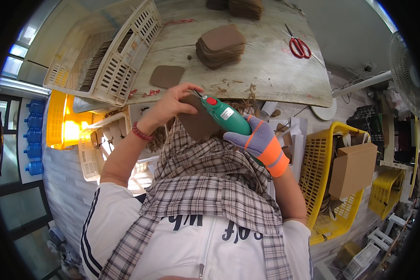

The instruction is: The person uses a rotary tool to trim the edges of small brown square pieces of craft material. They handle the pieces one at a time, rotating them to smooth the edges, and place the finished pieces into a white plastic basket.

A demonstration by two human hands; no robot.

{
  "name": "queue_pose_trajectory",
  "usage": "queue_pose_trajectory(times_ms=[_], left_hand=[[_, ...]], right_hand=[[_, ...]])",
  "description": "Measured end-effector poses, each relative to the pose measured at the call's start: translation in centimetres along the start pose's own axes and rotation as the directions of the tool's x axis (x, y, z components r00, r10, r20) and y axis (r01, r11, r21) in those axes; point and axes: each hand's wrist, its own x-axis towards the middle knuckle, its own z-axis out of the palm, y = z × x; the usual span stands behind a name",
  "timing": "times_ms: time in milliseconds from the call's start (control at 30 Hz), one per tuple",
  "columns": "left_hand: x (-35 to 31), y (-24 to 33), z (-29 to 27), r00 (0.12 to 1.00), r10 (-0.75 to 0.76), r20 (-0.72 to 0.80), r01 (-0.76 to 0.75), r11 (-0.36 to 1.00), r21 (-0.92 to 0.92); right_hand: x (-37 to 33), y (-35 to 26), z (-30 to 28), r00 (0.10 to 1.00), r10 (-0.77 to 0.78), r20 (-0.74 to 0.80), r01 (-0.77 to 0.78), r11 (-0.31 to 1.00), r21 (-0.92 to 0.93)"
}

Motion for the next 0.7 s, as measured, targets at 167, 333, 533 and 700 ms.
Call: queue_pose_trajectory(times_ms=[167, 333, 533, 700], left_hand=[[1.3, -1.6, -10.2, 0.864, -0.046, -0.501, 0.022, 0.998, -0.055], [4.8, -3.0, -11.8, 0.726, 0.436, -0.532, 0.198, 0.608, 0.769], [14.7, 1.1, -4.7, 0.703, 0.678, -0.214, 0.016, 0.286, 0.958], [18.0, 0.5, -3.5, 0.788, 0.57, -0.234, 0.076, 0.287, 0.955]], right_hand=[[-0.1, 1.8, -2.0, 0.991, -0.023, -0.135, 0.01, 0.996, -0.089], [-0.3, 3.0, -2.6, 0.989, 0.058, -0.133, -0.047, 0.995, 0.085], [0.5, 4.8, -3.2, 0.981, 0.073, -0.178, -0.06, 0.995, 0.079], [-0.4, 5.0, -3.6, 0.975, 0.081, -0.206, -0.058, 0.992, 0.114]])
